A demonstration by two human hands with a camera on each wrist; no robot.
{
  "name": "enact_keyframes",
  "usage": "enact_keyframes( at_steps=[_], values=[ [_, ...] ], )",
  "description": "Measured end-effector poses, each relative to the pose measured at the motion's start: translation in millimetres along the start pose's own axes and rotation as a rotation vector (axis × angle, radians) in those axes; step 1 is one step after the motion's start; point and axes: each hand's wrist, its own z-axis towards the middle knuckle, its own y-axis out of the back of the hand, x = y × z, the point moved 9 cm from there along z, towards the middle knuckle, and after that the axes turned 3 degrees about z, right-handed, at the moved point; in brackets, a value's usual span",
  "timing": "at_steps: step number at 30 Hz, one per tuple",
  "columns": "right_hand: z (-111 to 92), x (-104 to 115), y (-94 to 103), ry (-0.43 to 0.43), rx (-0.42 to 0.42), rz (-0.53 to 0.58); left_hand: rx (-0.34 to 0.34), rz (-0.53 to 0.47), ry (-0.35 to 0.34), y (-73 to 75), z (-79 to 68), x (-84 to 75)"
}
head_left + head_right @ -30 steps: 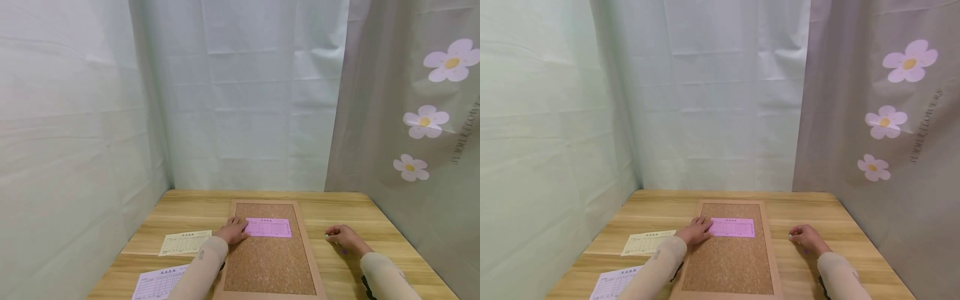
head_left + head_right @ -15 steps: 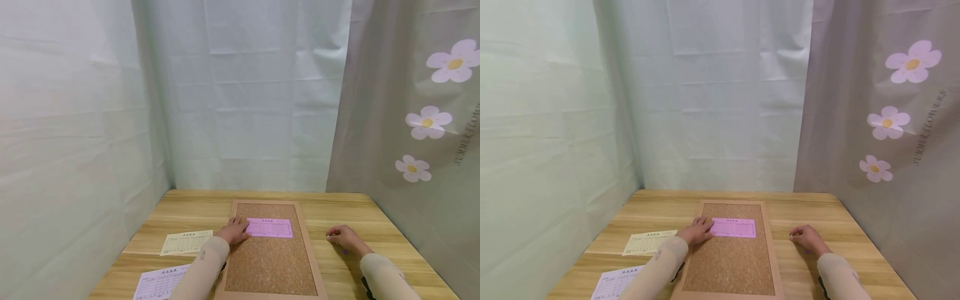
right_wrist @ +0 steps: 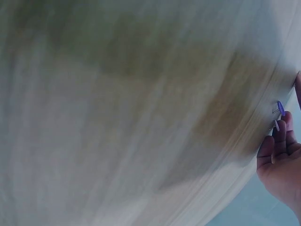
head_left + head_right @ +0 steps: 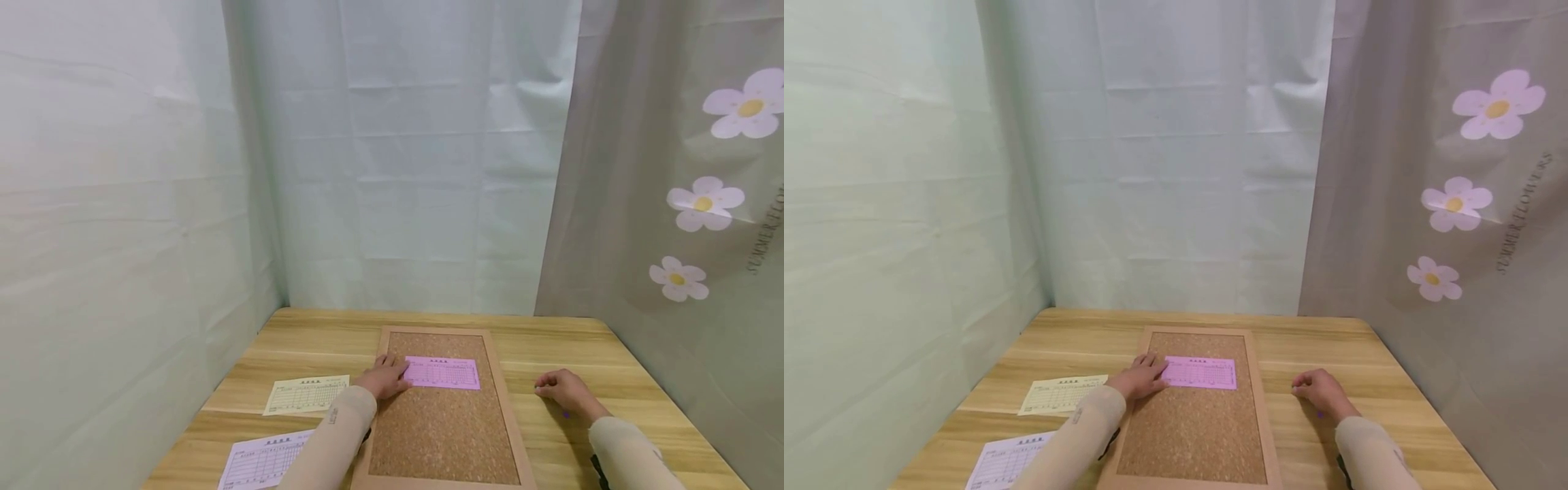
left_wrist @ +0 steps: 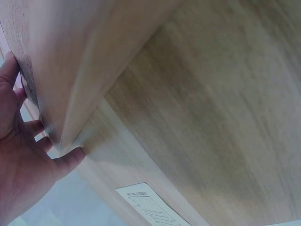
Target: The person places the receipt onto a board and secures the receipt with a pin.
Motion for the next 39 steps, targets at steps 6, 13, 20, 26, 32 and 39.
enact_keyframes(
  at_steps=[6,13,20,26,32,39],
  values=[
    [-0.9,-0.4,0.6,-0.002,-0.009,-0.008,0.001,0.013,-0.015,-0.5,0.9,-0.6],
    [-2.7,1.7,3.9,-0.039,-0.026,0.074,0.001,0.012,-0.008,-1.0,0.9,-1.1],
    [0.5,11.1,13.2,-0.053,-0.085,0.115,0.0,-0.01,-0.002,-0.8,0.4,-0.4],
    [3.3,24.5,16.3,-0.069,-0.122,0.155,-0.019,0.03,-0.027,-4.5,3.8,1.7],
    [6.4,34.9,17.3,-0.081,-0.174,0.224,-0.033,-0.008,-0.017,-5.2,8.0,6.1],
    [9.5,43.6,6.5,-0.125,-0.215,0.321,0.008,-0.021,0.0,1.9,-0.7,-0.2]
  ],
)
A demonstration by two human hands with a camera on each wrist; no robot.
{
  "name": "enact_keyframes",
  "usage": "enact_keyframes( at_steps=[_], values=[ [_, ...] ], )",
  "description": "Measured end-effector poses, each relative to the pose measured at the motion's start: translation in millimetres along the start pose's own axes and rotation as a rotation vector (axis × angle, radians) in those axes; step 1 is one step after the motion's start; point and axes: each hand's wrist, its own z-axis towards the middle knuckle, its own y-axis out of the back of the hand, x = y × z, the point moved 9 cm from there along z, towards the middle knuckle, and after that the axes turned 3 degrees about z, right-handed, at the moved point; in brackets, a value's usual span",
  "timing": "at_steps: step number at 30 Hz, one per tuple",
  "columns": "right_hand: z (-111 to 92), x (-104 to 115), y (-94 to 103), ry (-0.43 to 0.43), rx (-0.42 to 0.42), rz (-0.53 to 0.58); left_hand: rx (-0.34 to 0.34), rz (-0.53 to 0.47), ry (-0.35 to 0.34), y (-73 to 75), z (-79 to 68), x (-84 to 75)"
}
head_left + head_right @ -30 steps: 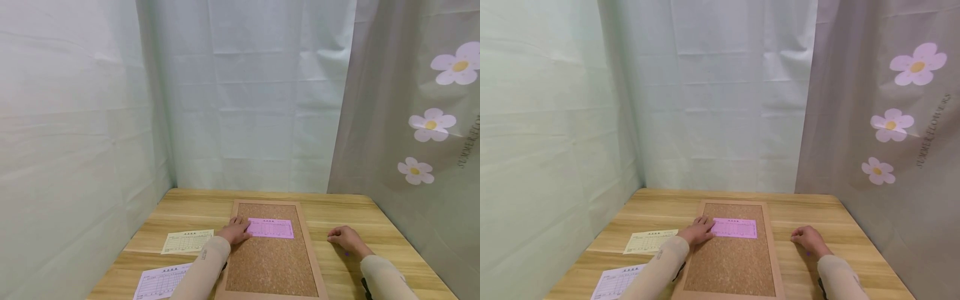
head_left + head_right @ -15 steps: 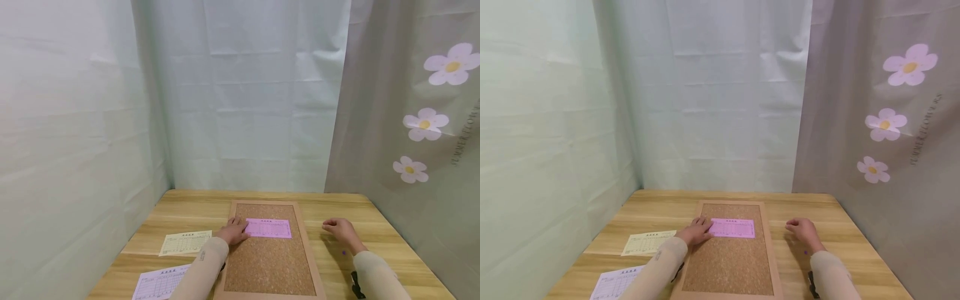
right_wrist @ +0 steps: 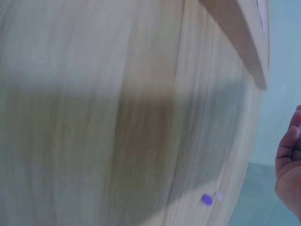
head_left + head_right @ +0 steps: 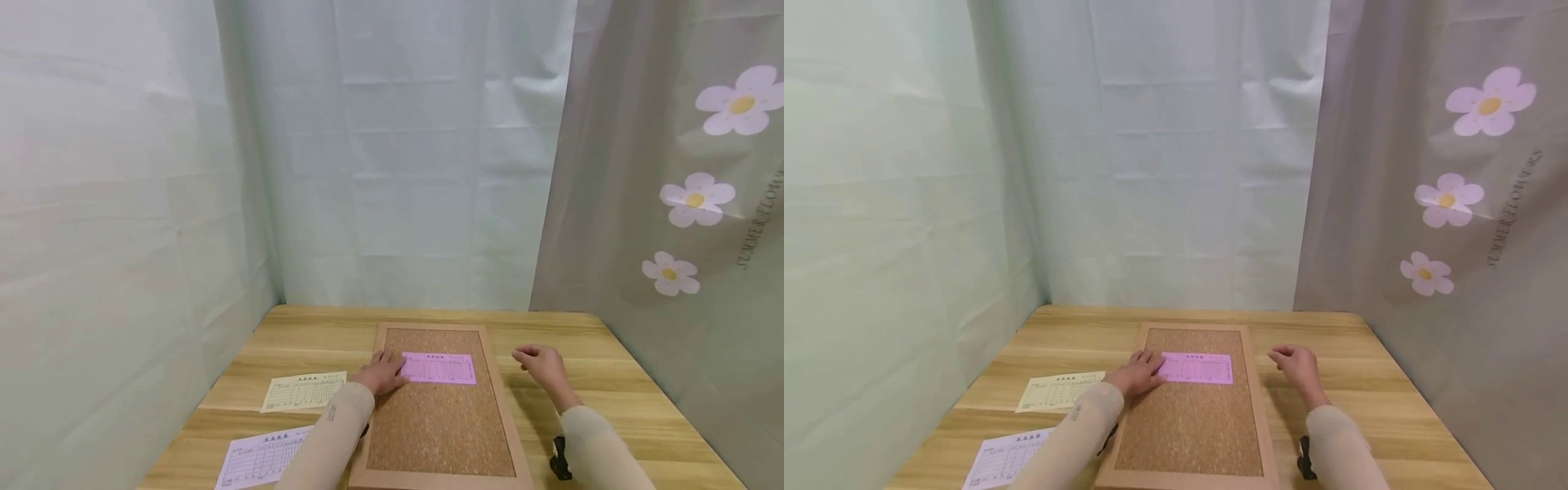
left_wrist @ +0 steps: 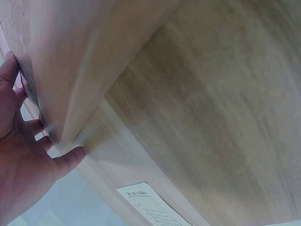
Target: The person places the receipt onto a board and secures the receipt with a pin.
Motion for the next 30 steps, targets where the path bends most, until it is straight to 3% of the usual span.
enact_keyframes(
  at_steps=[7,19,30],
  values=[
    [6.1,14.8,-19.2,0.017,-0.014,0.034,0.001,-0.039,0.022,1.2,0.6,2.9],
    [10.2,34.5,-43.2,0.019,-0.038,0.057,0.007,-0.017,0.007,-0.9,0.6,1.9],
    [9.4,45.5,-72.6,-0.024,0.003,0.097,0.002,-0.001,0.0,-2.1,0.7,1.0]
  ],
)
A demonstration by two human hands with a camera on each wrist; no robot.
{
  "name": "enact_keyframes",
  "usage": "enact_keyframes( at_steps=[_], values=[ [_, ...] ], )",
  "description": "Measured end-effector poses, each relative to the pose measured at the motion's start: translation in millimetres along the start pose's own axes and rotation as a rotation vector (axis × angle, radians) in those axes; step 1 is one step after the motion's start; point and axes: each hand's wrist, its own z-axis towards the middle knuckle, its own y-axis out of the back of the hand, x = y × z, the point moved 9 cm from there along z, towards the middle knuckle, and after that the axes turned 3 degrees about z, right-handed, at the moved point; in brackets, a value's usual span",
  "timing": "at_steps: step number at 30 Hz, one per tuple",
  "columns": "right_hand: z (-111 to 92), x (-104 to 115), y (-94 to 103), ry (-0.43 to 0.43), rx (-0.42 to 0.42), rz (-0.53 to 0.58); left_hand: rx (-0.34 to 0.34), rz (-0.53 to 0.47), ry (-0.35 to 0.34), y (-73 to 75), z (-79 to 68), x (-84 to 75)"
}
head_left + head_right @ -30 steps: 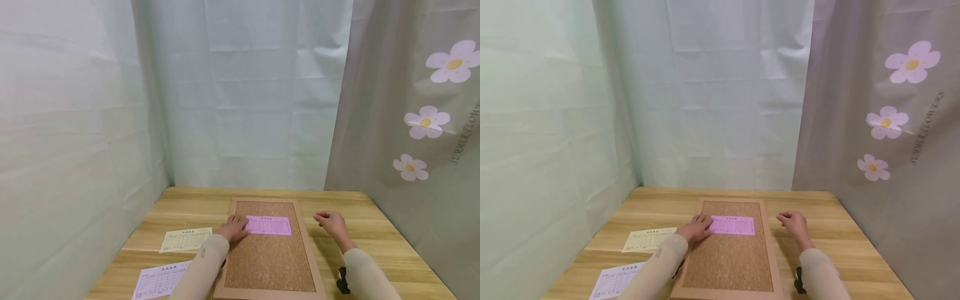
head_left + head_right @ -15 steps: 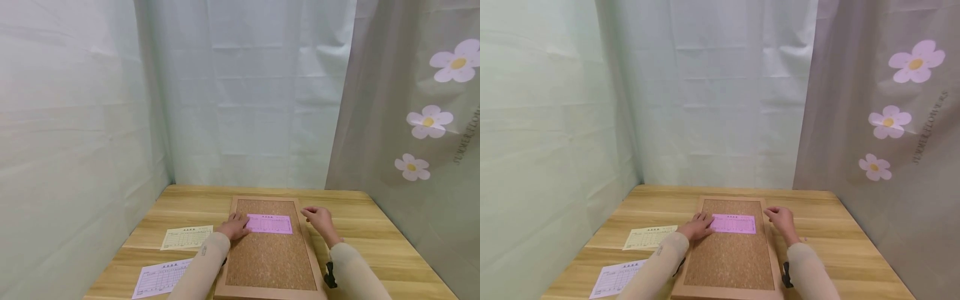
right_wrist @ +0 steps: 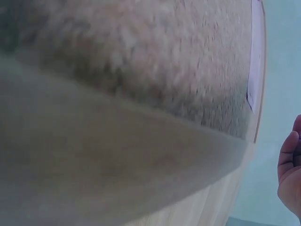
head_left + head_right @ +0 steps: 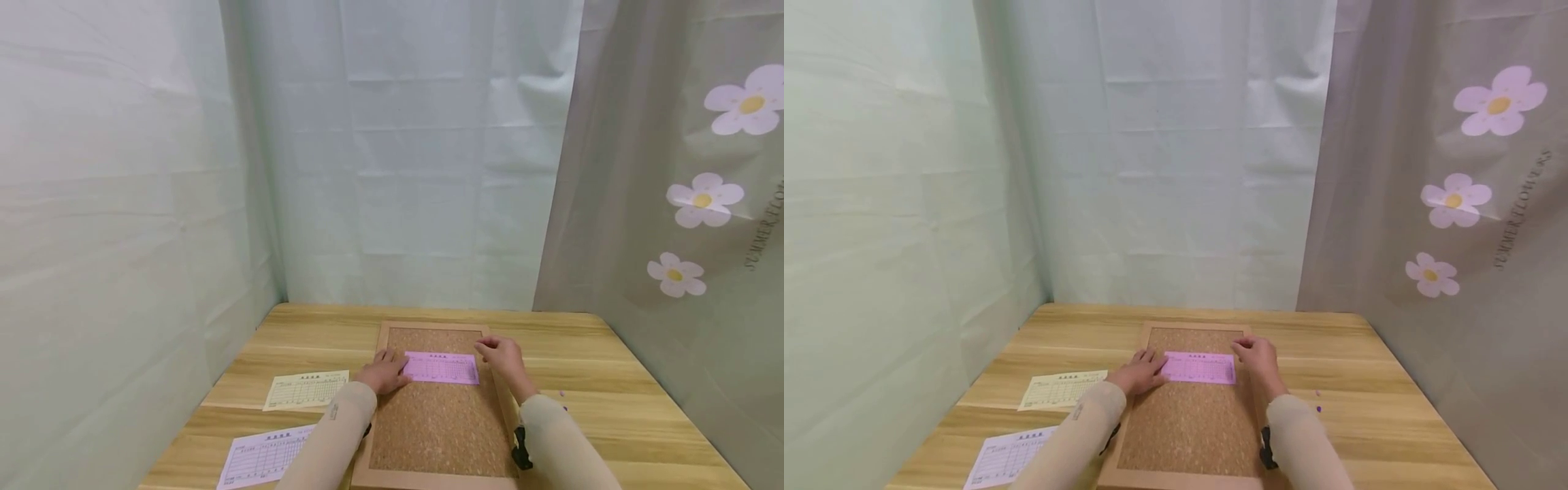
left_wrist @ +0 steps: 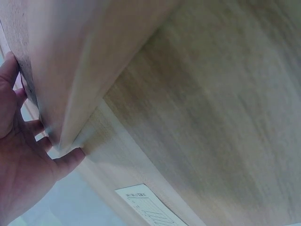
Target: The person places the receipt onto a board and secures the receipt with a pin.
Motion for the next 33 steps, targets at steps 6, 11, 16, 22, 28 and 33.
enact_keyframes(
  at_steps=[6,11,16,22,28,33],
  values=[
    [0.6,2.9,-9.9,0.002,0.001,0.004,0.001,0.0,-0.001,-0.3,0.2,-0.2],
    [1.5,4.6,-14.0,0.005,-0.005,-0.005,0.006,0.0,0.004,0.7,-0.5,-1.4],
    [3.9,1.7,-19.3,-0.015,0.002,-0.006,0.004,0.006,0.003,0.5,-0.6,-1.8],
    [8.2,3.7,-27.3,0.005,0.011,0.009,-0.012,0.049,-0.009,0.8,0.2,-1.5],
    [13.1,1.7,-38.5,-0.003,0.026,0.029,-0.015,0.038,-0.005,-1.4,2.0,0.6],
    [13.9,4.9,-44.0,0.01,0.018,0.01,-0.015,0.032,-0.008,-1.0,0.9,-0.2]
  ],
)
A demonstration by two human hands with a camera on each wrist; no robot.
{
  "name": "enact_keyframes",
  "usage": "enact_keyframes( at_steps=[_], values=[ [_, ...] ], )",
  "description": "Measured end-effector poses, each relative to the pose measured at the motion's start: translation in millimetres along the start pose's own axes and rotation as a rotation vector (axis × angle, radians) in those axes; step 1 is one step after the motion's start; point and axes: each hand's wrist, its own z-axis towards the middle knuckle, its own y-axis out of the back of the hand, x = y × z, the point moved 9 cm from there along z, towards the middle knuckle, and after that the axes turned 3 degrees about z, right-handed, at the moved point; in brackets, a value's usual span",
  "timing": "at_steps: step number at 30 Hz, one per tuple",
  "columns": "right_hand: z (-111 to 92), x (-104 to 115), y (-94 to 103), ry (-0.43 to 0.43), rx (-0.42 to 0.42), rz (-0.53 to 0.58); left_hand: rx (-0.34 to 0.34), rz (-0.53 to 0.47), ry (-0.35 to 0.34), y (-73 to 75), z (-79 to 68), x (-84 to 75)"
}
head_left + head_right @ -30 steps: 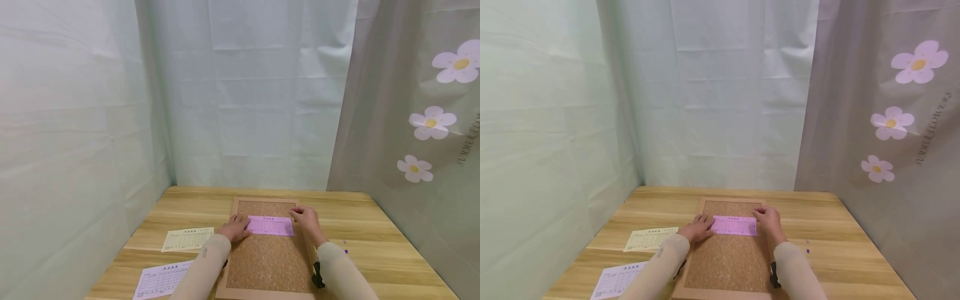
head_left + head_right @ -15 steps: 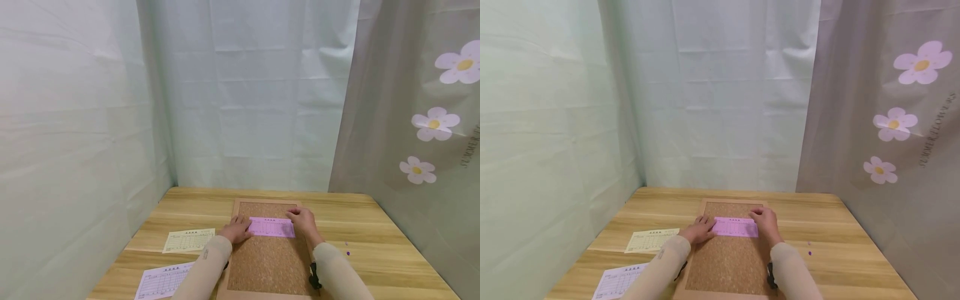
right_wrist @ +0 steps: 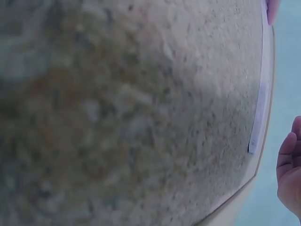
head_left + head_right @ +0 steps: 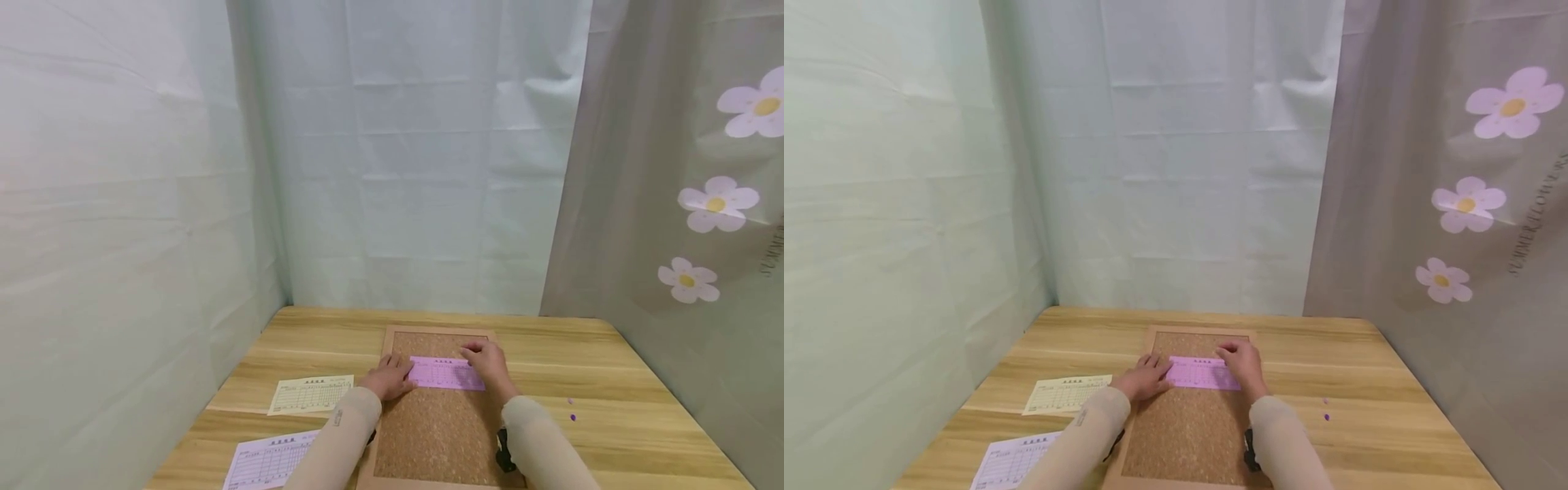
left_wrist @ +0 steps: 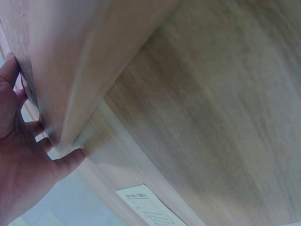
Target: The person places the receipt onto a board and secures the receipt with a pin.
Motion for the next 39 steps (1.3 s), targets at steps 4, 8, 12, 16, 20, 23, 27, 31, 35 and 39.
enact_keyframes(
  at_steps=[4,8,12,16,20,23,27,31,35,39],
  values=[
    [0.5,2.3,-3.5,0.017,-0.007,-0.023,0.003,-0.005,0.005,-0.4,-0.4,0.2],
    [1.6,2.5,-7.1,0.031,-0.003,-0.037,0.006,-0.016,0.015,-0.1,-1.6,0.0],
    [3.5,2.6,-11.9,0.054,0.002,-0.054,0.005,-0.025,0.019,0.5,-4.1,-0.3],
    [4.0,1.2,-15.4,0.062,0.006,-0.052,0.007,-0.022,0.014,2.2,-6.0,-2.3],
    [4.4,-0.6,-17.7,0.056,0.019,-0.033,0.008,-0.022,0.019,3.1,-5.5,-3.6],
    [5.3,0.0,-20.3,0.066,0.029,-0.031,0.011,-0.016,0.027,2.2,-4.3,-2.9],
    [6.7,0.1,-25.2,0.064,0.046,-0.036,0.009,0.009,0.031,-0.5,-2.2,-1.7],
    [8.3,0.8,-29.6,0.059,0.062,-0.057,0.005,0.026,0.03,-2.4,-0.7,-0.8],
    [10.7,1.0,-32.3,0.057,0.069,-0.067,0.006,0.027,0.027,-2.7,-0.2,-1.0],
    [13.0,0.1,-33.1,0.051,0.066,-0.08,0.001,0.033,0.019,-1.7,0.5,-2.1]
  ],
)
